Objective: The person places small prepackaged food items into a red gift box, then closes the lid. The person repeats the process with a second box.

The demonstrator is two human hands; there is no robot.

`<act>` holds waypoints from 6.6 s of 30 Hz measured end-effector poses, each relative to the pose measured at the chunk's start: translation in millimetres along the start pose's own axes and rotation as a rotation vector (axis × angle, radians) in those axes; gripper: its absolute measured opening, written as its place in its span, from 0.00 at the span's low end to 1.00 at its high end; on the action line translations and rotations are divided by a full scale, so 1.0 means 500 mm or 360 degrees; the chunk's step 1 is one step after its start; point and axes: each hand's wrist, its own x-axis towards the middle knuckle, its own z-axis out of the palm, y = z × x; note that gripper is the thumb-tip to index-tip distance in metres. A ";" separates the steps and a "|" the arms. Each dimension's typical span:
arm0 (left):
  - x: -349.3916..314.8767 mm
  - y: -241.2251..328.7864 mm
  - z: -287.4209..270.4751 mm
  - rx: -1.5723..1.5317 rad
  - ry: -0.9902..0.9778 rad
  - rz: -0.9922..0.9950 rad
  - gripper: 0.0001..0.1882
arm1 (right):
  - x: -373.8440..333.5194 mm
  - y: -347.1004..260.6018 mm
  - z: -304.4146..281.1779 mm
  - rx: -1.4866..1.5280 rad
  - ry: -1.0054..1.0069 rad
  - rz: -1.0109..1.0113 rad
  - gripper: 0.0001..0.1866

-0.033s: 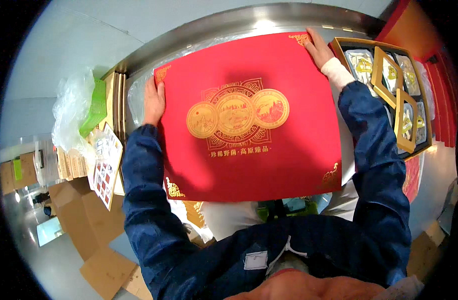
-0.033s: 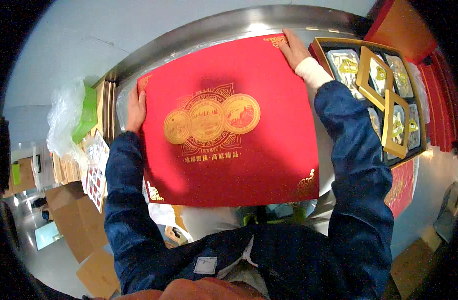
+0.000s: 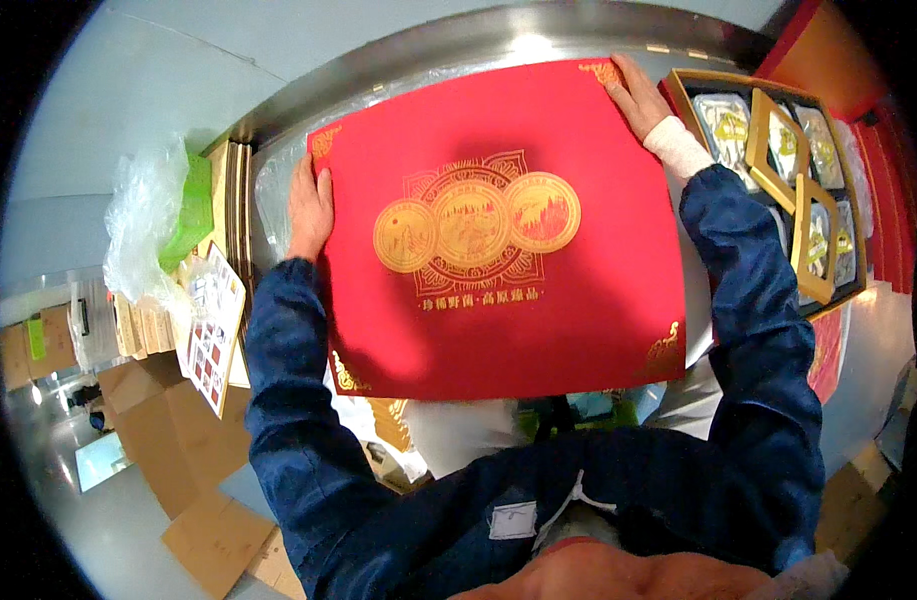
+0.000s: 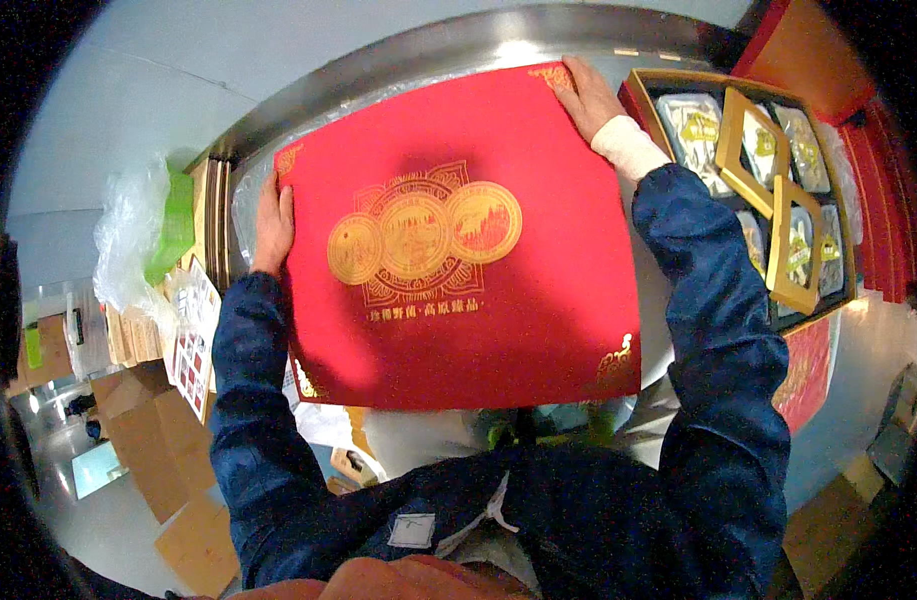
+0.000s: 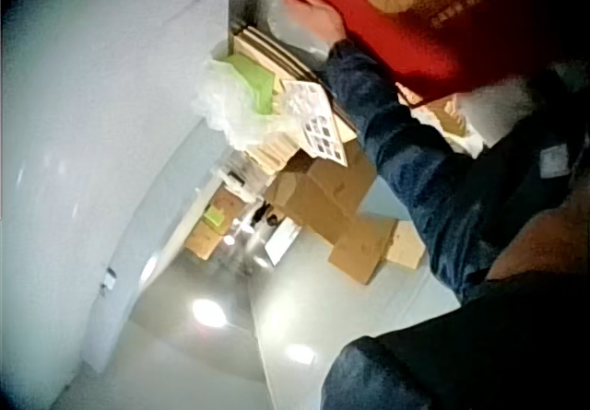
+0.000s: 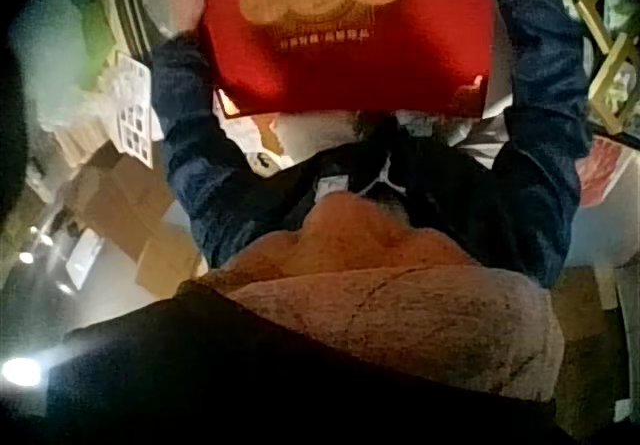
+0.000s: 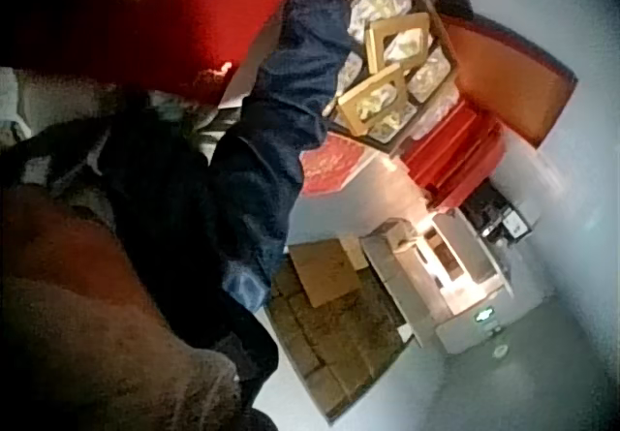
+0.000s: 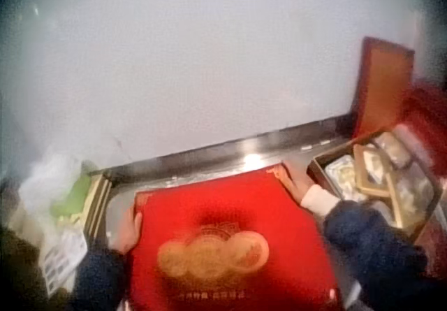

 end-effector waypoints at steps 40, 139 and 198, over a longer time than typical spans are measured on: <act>-0.477 0.937 0.007 -0.1906 -0.1538 -0.0281 0.31 | -0.635 0.221 -0.636 -0.0179 0.0854 0.0667 0.32; -0.284 1.744 0.003 -0.1428 -0.0684 0.0127 0.19 | -0.494 0.256 -1.004 0.1890 -0.0470 0.0209 0.18; -0.484 1.416 -0.072 -0.0210 0.0156 -0.0523 0.10 | -0.492 0.077 -0.798 0.0318 -0.0839 -0.0358 0.21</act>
